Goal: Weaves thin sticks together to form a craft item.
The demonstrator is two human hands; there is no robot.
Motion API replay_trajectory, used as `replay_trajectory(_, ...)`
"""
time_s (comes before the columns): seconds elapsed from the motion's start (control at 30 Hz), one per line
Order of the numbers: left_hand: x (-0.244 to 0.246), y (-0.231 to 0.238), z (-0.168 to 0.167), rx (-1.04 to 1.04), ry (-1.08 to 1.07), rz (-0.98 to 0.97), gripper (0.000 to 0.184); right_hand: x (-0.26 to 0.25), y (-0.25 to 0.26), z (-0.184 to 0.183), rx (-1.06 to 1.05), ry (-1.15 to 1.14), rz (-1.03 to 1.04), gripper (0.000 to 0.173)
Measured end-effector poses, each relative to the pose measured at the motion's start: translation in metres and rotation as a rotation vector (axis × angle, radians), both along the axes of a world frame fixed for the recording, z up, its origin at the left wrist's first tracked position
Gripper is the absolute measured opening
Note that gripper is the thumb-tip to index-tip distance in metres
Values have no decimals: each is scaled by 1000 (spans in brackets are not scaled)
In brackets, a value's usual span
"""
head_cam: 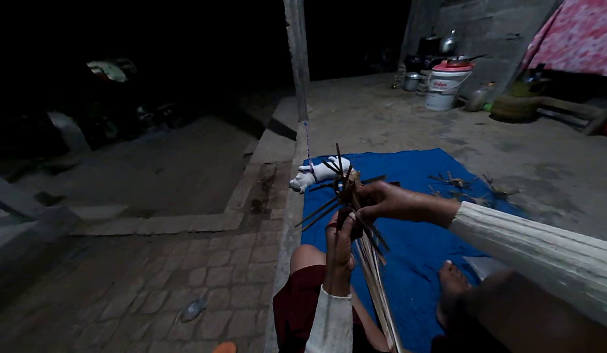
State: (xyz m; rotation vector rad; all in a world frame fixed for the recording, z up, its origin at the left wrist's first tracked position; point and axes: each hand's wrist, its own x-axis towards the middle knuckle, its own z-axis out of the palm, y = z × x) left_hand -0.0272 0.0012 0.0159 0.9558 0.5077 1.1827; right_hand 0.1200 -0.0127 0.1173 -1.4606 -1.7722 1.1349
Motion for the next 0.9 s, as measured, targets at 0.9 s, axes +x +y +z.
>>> replay_trajectory(0.9,-11,13,2,249,142,202,25,-3,11,0,-76,-93,35,9)
